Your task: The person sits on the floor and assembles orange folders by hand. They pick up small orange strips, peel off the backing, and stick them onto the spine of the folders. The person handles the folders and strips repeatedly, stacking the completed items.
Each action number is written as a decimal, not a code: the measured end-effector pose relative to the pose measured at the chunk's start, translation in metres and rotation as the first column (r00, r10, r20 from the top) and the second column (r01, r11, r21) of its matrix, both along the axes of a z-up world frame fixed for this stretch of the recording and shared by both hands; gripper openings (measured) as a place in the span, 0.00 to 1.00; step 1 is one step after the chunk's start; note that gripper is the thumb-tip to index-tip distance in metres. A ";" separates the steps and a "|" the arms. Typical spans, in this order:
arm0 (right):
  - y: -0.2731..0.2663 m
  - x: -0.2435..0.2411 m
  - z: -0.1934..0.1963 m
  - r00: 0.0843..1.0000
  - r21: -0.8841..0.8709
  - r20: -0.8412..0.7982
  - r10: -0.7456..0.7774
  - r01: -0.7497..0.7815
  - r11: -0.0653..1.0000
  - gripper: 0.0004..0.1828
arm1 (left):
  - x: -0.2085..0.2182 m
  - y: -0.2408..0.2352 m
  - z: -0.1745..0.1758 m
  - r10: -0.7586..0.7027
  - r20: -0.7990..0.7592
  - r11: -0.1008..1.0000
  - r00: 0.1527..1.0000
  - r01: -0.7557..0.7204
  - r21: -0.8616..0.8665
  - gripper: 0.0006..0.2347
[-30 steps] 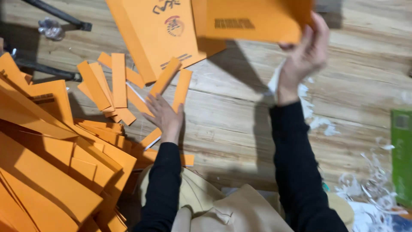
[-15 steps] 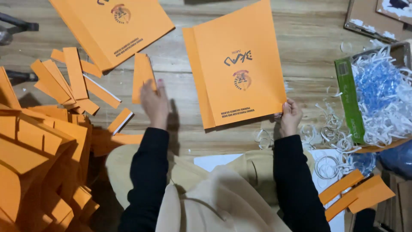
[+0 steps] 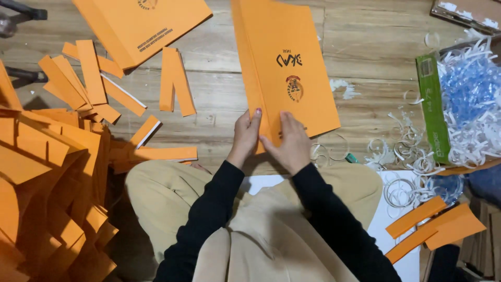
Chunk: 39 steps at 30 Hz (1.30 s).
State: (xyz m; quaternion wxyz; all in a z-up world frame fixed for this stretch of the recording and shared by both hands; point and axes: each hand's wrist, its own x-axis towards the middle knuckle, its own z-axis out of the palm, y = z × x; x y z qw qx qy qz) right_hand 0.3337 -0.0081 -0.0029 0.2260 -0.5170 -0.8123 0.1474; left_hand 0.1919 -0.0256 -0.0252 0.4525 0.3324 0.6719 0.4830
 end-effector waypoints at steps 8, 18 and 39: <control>0.104 0.120 0.005 0.976 -0.012 0.034 -0.216 0.217 0.976 0.13 | -0.062 0.016 -0.040 0.084 -0.232 0.996 0.969 -0.092 -0.023 0.14; 0.112 0.116 0.025 0.843 0.134 0.206 -0.497 0.479 0.867 0.28 | -0.136 0.022 -0.054 0.147 -0.809 0.768 0.570 -0.581 -0.270 0.19; 0.022 -0.022 -0.012 0.256 -0.520 -0.845 -0.469 -0.596 0.611 0.23 | -0.009 -0.028 -0.007 -0.254 0.824 0.951 0.507 0.286 0.117 0.09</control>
